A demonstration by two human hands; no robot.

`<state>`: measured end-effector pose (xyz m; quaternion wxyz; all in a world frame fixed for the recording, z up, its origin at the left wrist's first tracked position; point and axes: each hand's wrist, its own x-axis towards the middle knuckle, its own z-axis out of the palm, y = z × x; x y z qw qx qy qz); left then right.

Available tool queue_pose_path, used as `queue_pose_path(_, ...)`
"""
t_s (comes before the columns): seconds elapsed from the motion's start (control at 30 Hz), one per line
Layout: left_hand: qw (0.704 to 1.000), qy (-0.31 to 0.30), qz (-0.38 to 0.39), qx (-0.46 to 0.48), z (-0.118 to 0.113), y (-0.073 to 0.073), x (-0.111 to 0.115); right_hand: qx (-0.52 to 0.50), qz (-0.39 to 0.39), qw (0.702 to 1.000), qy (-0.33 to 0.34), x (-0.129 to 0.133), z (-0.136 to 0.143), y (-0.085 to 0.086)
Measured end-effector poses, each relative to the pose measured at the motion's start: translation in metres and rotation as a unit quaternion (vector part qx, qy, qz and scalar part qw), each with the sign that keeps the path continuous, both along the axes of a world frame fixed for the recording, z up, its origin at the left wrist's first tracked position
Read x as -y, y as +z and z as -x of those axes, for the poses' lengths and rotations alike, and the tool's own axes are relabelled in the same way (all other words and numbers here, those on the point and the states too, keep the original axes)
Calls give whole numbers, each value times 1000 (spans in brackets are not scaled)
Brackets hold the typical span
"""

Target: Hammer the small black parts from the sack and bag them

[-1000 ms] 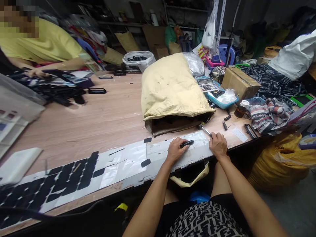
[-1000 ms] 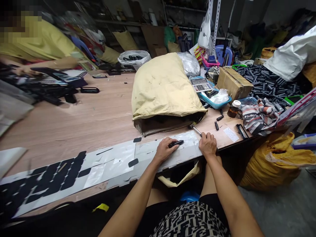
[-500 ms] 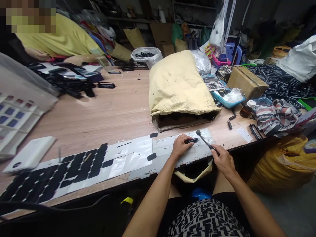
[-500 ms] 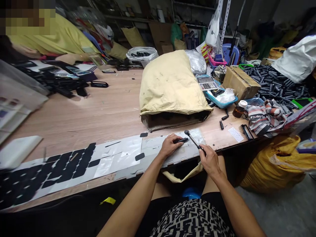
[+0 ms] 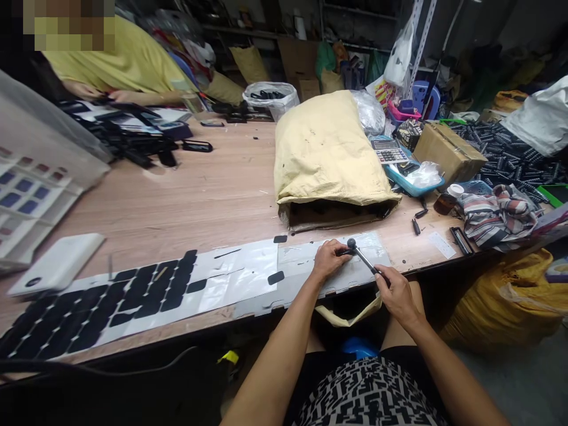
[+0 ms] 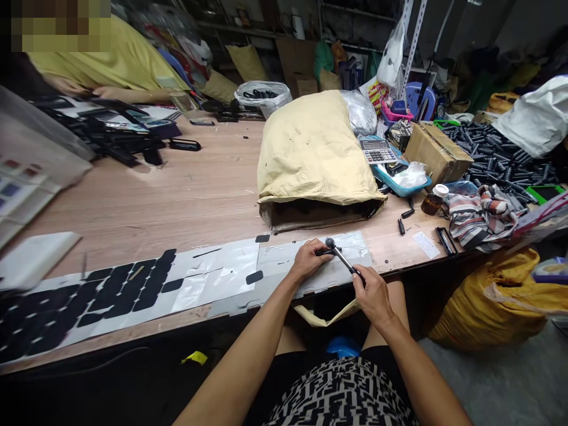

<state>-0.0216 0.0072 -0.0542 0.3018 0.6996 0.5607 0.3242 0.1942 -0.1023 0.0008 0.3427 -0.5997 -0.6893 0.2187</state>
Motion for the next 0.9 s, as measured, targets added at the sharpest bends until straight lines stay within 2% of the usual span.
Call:
queue_pose_path(0.2, 1000, -1, 5, -5, 0, 0, -1, 11, -3, 1000, -4, -5, -1, -7)
queue_pose_path(0.33, 1000, -2, 2, 1, 0, -1, -2, 64, -21, 997, -49, -25, -17, -6)
queue_pose_path(0.47, 1000, -3, 3, -3, 0, 1, 0, 204, -53, 972, -103, -57, -35, -10)
queue_pose_path(0.6, 1000, -6, 4, -7, 1, 3, 1, 301, -82, 943, -117, -80, -40, -22)
queue_pose_path(0.73, 1000, -12, 2, -10, 2, 3, 1, 359, -108, 918, -129, -85, -35, -33)
queue_pose_path(0.9, 999, -43, -8, -23, 5, 7, 15, 371, -95, 915, -126, -84, -32, -35)
